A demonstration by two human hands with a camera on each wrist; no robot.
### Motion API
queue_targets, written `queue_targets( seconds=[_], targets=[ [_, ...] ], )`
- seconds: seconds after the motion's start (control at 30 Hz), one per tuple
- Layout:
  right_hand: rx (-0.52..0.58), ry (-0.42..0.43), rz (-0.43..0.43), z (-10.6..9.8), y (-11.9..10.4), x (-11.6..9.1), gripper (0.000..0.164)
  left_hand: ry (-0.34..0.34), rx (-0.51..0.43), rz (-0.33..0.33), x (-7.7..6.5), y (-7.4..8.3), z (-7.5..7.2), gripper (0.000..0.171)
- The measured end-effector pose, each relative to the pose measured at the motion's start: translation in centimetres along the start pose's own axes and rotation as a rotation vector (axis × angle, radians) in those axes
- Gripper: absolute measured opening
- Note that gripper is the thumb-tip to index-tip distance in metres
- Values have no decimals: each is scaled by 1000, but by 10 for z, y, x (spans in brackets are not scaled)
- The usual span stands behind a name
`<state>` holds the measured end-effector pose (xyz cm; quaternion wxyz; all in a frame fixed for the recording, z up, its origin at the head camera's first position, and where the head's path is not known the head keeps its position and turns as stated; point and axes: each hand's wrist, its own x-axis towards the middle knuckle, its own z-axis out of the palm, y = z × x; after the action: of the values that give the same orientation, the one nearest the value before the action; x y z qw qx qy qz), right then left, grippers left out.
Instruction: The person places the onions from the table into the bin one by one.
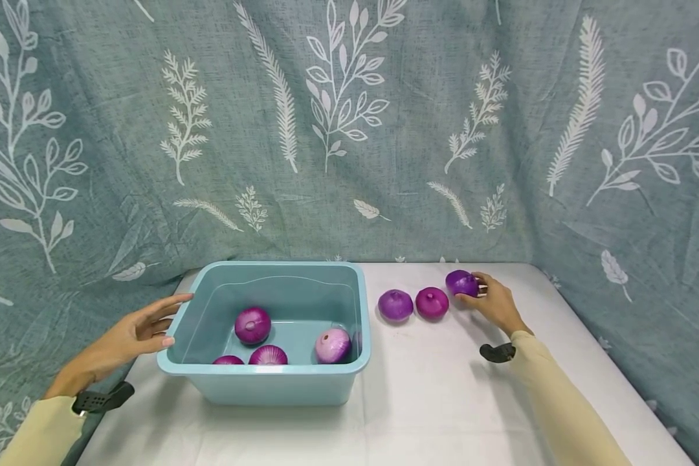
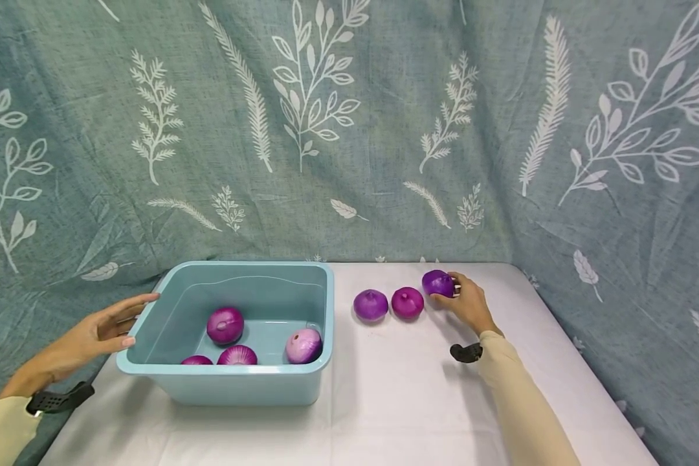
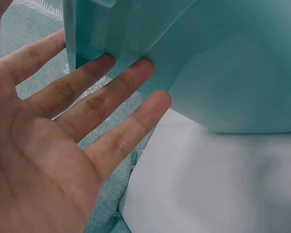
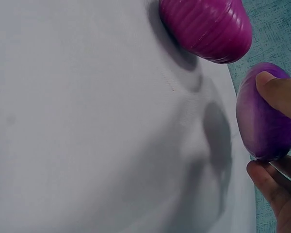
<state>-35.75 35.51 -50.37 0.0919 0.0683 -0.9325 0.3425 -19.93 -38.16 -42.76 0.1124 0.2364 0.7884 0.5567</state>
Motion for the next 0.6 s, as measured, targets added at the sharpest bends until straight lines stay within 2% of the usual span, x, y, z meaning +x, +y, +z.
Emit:
queue_targets(
  seconds=[0.23, 0.43, 0.6],
  targets=[
    [-13, 25, -54, -7, -5, -2, 82, 5, 5, -2, 0, 1, -1, 72],
    [-17, 33, -66, -11, -10, -4, 79, 9, 6, -8, 0, 1, -1, 72],
    [-9, 24, -72, -13, -15, -9, 77, 28, 11, -43, 1, 1, 1, 73]
  ],
)
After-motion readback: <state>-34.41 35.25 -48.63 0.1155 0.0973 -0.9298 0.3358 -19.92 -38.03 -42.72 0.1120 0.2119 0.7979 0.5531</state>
